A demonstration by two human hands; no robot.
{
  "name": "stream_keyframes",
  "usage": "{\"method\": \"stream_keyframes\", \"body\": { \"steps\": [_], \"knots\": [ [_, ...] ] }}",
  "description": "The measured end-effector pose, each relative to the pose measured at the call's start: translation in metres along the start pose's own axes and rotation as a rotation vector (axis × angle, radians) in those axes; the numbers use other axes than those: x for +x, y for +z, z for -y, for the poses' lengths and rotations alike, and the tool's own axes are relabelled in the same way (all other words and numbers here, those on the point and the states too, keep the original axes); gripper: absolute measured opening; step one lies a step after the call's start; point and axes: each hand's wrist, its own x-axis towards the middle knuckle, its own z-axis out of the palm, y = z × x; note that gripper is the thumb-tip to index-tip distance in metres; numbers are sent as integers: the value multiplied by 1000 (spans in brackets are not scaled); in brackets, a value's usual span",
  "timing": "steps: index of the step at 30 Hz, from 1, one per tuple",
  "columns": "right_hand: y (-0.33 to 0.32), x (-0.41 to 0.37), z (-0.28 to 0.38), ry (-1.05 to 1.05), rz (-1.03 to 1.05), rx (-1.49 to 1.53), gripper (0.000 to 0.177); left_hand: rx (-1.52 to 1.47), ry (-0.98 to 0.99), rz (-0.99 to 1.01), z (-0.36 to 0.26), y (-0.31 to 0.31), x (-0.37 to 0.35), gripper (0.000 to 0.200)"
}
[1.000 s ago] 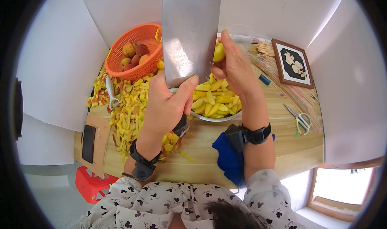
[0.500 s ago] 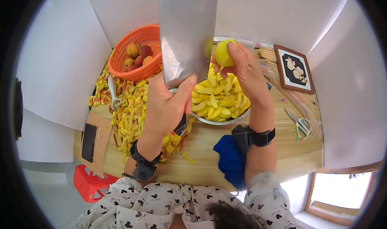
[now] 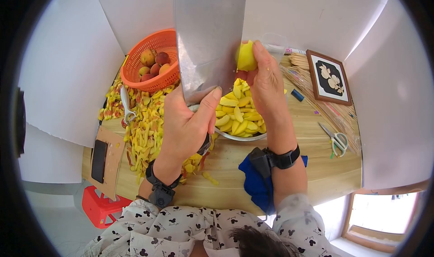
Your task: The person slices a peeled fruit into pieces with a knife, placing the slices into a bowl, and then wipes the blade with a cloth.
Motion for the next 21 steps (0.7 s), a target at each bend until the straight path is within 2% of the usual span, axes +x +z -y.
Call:
{"method": "stream_keyframes", "body": {
  "steps": [7, 12, 19, 21],
  "knots": [
    [4, -4, 2, 9, -37, -50, 49, -13, -8, 18, -2, 0, -2, 17],
    [5, -6, 5, -101, -43, -248, 45, -13, -12, 24, -2, 0, -2, 17],
    [4, -11, 16, -174, 16, -344, 39, -10, -29, 52, -1, -3, -1, 17],
    [2, -12, 17, -242, 60, -526, 37, -8, -34, 60, -1, -3, -1, 17]
  ]
}}
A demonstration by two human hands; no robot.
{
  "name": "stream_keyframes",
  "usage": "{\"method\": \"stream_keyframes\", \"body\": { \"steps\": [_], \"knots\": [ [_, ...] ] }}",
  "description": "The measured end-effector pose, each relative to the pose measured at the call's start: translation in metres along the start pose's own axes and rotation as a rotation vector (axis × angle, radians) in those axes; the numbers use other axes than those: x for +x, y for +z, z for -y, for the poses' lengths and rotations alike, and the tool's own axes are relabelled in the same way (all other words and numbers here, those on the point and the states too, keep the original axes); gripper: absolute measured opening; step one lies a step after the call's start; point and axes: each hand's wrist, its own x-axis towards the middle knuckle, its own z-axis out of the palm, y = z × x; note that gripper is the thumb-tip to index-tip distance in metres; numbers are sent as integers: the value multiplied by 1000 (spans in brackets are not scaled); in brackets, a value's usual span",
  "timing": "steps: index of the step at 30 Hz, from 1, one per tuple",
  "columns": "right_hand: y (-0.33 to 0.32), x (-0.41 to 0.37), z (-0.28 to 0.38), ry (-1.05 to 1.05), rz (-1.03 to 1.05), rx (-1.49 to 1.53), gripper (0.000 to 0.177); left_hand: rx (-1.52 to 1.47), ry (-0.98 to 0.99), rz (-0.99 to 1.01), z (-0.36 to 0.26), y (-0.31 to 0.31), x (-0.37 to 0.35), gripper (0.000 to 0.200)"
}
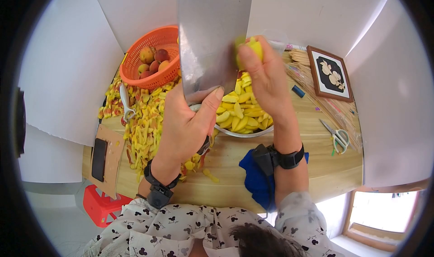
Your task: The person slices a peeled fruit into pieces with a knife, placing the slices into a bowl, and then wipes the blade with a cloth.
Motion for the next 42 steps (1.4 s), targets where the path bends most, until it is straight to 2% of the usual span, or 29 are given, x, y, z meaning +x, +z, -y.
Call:
{"method": "stream_keyframes", "body": {
  "steps": [4, 6, 7, 9, 12, 13, 18, 22, 24, 28, 31, 33, 37, 39, 40, 42],
  "knots": [
    [12, 0, -4, 68, -72, 57, 37, 3, -10, 10, 1, 0, 1, 17],
    [17, 1, -7, 171, -150, 262, 38, -11, -23, 34, 5, 3, 2, 26],
    [17, 2, -11, 172, -150, 263, 38, -11, -24, 34, 9, 5, 3, 26],
    [15, 2, -22, 198, -96, 400, 45, -2, 106, -33, 23, 14, 6, 20],
    [21, 2, -26, 248, -130, 499, 45, 13, 304, -135, 37, 22, 10, 14],
    [21, 2, -27, 248, -130, 500, 45, 13, 304, -135, 37, 22, 10, 14],
    [22, 2, -34, 240, -249, 268, 41, -44, 51, -66, 34, 20, 9, 13],
    [21, 1, -28, 200, -269, 96, 46, -73, 45, -55, 36, 24, 10, 13],
    [19, -1, -28, 133, -294, -122, 50, -201, -54, -46, 31, 26, 8, 13],
    [20, -2, -32, 160, -337, -250, 51, -215, -77, -63, 32, 29, 7, 13],
    [22, -3, -34, 120, -399, -340, 50, -188, -62, -55, 38, 32, 7, 13],
    [22, -3, -35, 95, -406, -403, 49, -182, 19, -80, 45, 35, 7, 11],
    [24, -4, -39, 15, -422, -515, 48, -116, 2, -78, 46, 32, 9, 11],
    [13, -2, -40, 122, -251, -542, 49, -169, -89, -51, 41, 29, 11, 11],
    [7, -1, -40, 125, -251, -543, 49, -170, -92, -50, 41, 27, 12, 11],
    [-7, 3, -36, 239, -45, -356, 52, -110, -168, 25, 41, 22, 14, 18]
  ]
}}
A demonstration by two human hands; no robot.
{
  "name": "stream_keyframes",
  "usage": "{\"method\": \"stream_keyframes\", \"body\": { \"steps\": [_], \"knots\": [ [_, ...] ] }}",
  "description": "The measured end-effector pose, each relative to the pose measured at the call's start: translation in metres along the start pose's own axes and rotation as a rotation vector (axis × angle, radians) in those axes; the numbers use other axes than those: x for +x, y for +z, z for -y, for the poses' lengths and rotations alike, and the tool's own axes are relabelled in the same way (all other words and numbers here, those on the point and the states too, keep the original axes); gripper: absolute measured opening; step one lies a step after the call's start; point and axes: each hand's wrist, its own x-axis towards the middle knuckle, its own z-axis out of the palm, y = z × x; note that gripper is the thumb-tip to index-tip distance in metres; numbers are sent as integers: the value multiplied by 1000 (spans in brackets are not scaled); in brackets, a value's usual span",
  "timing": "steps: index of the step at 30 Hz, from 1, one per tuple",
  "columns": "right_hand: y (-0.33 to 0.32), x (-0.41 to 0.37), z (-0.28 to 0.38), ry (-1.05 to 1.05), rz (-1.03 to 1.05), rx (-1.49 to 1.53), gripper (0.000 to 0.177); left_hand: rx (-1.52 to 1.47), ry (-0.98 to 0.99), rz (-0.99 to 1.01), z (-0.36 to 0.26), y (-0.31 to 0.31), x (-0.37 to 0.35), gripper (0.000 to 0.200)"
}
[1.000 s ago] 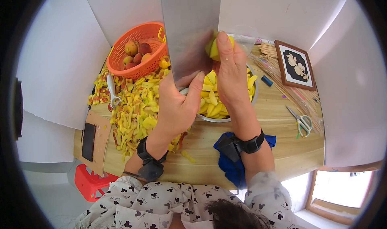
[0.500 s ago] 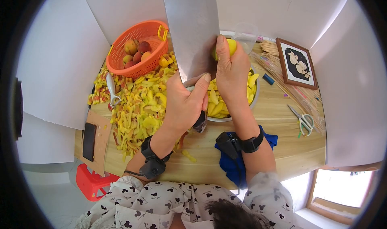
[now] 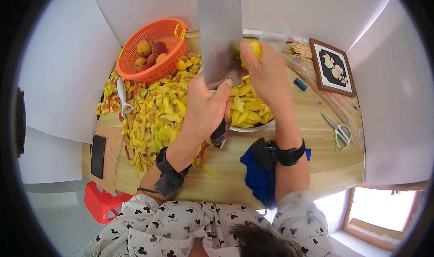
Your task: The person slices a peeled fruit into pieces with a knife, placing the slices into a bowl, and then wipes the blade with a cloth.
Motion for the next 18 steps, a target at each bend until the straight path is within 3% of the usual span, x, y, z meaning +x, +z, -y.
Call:
{"method": "stream_keyframes", "body": {
  "steps": [3, 7, 13, 15, 18],
  "knots": [
    [-21, 2, 4, 148, 88, 114, 51, 4, -16, -10, 4, -2, 2, 16],
    [-29, 6, 4, 159, 95, 220, 44, -29, -60, -22, -1, -3, 2, 10],
    [-9, 10, -3, 223, 212, 742, 42, -33, -75, 23, -22, -12, -5, 17],
    [-2, 8, -1, 295, 233, 951, 42, 22, 4, -1, -33, -12, -10, 19],
    [5, 6, 1, 310, 218, 998, 44, -6, 106, -90, -39, -5, -16, 17]
  ]
}}
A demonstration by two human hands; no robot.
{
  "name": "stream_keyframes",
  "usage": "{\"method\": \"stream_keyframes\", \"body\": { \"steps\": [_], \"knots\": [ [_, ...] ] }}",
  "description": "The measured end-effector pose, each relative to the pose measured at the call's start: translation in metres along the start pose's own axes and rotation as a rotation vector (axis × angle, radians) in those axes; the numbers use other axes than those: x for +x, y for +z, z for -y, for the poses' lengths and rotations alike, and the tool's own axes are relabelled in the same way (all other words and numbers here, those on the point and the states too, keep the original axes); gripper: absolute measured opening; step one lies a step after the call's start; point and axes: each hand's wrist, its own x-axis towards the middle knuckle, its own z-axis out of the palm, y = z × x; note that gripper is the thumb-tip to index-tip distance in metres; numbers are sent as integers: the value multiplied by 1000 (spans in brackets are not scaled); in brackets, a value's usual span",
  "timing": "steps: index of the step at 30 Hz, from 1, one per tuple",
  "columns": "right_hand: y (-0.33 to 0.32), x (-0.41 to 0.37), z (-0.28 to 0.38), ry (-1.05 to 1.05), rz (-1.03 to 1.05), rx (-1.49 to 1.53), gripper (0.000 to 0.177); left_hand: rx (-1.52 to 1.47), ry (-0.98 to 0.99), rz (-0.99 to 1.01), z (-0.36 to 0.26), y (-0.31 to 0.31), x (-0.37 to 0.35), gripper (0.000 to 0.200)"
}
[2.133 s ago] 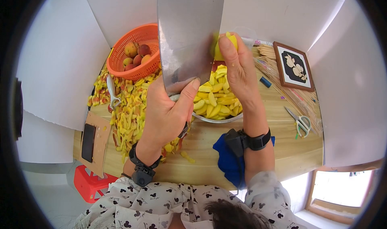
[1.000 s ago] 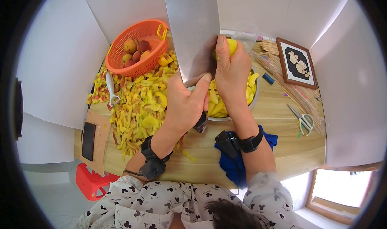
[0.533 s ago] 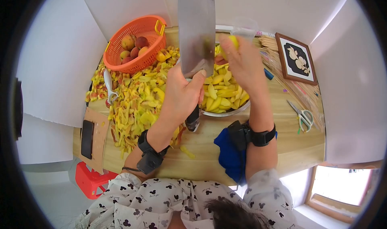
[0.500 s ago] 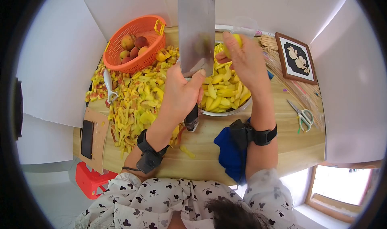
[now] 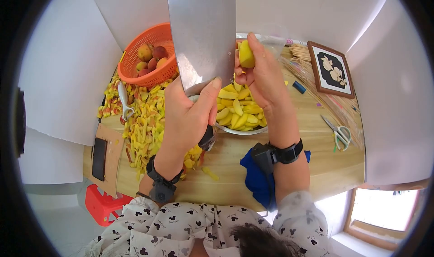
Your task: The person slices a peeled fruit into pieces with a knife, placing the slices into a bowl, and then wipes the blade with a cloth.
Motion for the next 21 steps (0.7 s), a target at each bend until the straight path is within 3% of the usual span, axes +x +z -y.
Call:
{"method": "stream_keyframes", "body": {
  "steps": [9, 21],
  "knots": [
    [29, -17, 4, -209, -211, -319, 56, 61, 64, 9, 5, -4, -3, 17],
    [36, -23, 4, -499, -274, -542, 49, 32, 41, 29, -2, 1, -6, 16]
  ]
}}
